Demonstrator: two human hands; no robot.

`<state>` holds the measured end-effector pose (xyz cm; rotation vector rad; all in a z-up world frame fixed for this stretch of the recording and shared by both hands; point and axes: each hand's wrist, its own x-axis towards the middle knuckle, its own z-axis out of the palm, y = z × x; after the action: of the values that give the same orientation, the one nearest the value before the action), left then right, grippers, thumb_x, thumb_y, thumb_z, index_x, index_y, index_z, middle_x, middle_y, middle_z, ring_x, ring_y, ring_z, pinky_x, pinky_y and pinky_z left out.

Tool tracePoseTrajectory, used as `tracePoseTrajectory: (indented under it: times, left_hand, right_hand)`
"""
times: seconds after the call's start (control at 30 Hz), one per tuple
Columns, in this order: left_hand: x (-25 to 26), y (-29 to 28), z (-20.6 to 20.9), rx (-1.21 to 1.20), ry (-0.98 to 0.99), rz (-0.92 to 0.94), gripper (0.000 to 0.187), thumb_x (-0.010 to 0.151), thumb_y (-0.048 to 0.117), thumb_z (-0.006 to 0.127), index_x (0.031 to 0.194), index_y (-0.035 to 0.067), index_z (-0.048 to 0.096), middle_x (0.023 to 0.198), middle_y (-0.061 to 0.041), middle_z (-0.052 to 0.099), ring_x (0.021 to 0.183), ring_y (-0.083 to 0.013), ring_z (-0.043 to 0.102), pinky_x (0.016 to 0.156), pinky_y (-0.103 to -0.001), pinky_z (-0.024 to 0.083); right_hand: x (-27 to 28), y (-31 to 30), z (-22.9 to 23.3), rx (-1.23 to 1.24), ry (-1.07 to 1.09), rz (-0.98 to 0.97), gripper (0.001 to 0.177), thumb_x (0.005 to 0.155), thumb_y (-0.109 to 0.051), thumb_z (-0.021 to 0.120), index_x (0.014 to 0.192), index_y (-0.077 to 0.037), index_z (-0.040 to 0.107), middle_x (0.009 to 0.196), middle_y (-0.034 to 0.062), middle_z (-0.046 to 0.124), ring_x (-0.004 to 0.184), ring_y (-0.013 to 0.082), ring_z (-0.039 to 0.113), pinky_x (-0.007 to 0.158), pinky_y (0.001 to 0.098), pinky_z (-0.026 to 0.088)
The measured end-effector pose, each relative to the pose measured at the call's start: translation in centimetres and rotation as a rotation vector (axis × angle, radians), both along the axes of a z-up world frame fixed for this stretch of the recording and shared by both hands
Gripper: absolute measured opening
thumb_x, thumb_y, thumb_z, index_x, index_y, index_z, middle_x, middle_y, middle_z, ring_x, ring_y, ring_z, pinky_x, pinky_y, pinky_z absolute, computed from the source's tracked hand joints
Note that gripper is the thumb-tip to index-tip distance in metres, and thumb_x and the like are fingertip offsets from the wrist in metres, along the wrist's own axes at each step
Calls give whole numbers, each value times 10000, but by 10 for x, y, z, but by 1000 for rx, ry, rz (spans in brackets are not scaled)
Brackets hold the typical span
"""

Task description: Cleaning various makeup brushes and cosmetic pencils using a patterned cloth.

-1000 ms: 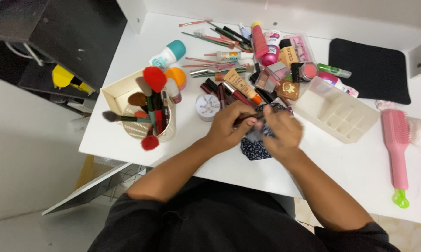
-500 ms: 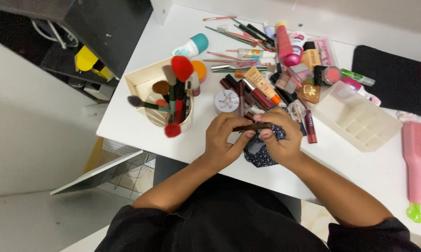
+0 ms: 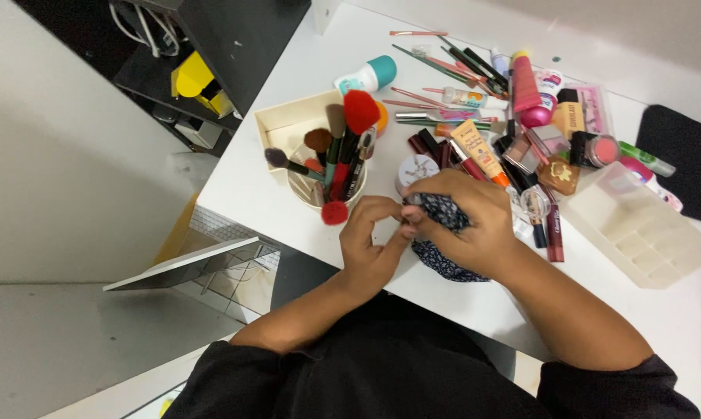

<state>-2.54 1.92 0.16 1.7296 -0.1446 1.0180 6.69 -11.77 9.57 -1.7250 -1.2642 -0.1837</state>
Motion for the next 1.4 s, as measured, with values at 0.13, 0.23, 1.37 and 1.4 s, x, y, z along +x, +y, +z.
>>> tracePoseTrajectory:
  times: [0.13,0.23,1.37,1.4]
  left_hand:
    - [-22,17,56,123,9,-14,280,903,50,798,1145,0,667,1098,-126,688,1016,-253,683,893,-360,555]
    - [-37,35,91,292,8,19,286,928,56,805,1173,-13,675,1123,-133,718,1034,-268,719,916,-378,581]
    - [-2,7,107,606,-98,-212,131,975,98,753,1081,42,700,1078,-84,715,976,-252,691,880,-391,562]
    - [8,-4,102,627,-69,-242,124,957,85,732,1060,31,691,1058,-97,707,968,-268,688,853,-404,562]
  right_hand:
    - [-3,5,24,36,-48,55,220,872,-68,832,1032,-1,697,983,115,737,852,240,737,755,330,586]
    - [-3,12,37,52,-124,89,253,844,-72,843,1037,-7,693,1000,115,738,856,248,737,768,344,586]
    - [57,-56,65,-178,77,-349,307,1039,-112,664,1344,-93,674,1060,99,762,888,179,758,734,315,605]
    - [55,-61,71,-173,51,-362,303,1054,-121,663,1355,-89,669,1041,103,764,917,183,765,793,324,602]
